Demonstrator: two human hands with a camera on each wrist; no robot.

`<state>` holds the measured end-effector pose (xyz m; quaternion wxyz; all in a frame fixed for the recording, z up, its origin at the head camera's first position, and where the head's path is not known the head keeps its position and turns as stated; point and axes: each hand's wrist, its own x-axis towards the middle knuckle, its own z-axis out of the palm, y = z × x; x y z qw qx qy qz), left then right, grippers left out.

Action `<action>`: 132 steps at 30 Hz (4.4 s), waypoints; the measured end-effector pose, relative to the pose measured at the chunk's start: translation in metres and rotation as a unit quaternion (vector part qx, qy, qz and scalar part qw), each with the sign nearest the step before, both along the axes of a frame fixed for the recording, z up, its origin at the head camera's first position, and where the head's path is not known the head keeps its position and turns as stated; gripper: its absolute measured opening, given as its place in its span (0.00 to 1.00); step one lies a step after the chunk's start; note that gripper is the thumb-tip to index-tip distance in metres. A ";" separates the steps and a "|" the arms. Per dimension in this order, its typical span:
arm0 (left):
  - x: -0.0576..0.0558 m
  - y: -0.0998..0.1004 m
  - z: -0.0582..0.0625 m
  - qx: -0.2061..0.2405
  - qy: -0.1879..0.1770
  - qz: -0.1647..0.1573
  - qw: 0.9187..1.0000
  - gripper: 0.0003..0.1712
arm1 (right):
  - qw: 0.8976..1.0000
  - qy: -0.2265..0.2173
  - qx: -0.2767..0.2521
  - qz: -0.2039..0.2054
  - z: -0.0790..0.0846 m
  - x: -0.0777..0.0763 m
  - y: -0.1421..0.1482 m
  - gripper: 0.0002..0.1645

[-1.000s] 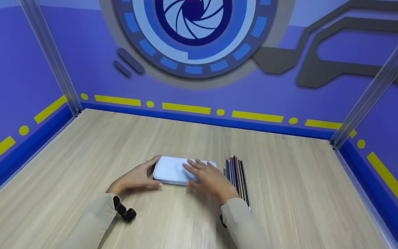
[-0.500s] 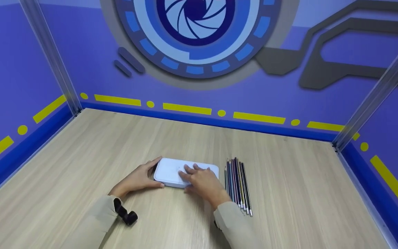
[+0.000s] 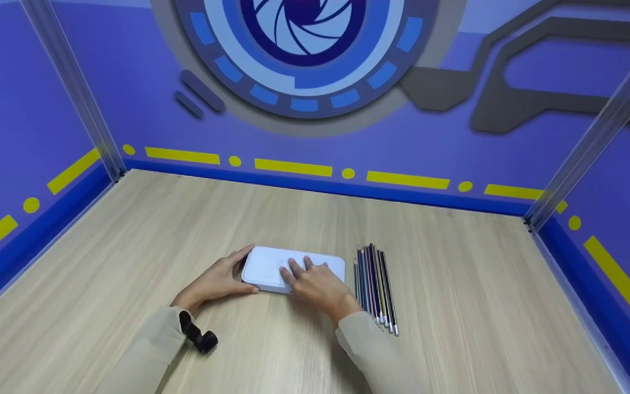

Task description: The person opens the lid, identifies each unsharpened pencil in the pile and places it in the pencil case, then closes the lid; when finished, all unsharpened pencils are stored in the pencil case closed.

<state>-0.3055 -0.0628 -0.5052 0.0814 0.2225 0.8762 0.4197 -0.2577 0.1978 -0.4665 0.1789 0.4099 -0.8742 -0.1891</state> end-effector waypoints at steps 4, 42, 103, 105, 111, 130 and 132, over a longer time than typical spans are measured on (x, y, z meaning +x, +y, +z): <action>0.001 0.003 -0.001 -0.001 -0.004 -0.005 1.000 0.61 | 1.000 0.004 0.021 -0.002 -0.001 0.001 0.002 0.34; 0.005 0.002 -0.005 -0.005 -0.002 0.029 1.000 0.64 | 0.963 -0.174 -0.203 -0.032 0.044 0.006 0.034 0.21; 0.007 -0.005 -0.004 -0.020 0.019 -0.002 1.000 0.63 | 0.630 -0.375 -0.633 -0.250 0.030 -0.029 0.056 0.42; 0.007 -0.005 -0.003 -0.024 0.017 -0.003 1.000 0.63 | 0.628 -0.393 -0.629 -0.237 0.028 -0.031 0.055 0.42; 0.007 -0.002 -0.003 -0.032 0.004 0.002 0.999 0.62 | 0.621 -0.410 -0.632 -0.215 0.021 -0.035 0.056 0.41; 0.007 -0.004 0.000 -0.046 0.000 0.013 0.999 0.62 | 0.612 -0.457 -0.562 -0.316 0.003 -0.054 0.055 0.54; 0.006 -0.005 0.001 -0.046 0.006 0.012 0.999 0.62 | 0.608 -0.462 -0.564 -0.314 0.004 -0.054 0.056 0.55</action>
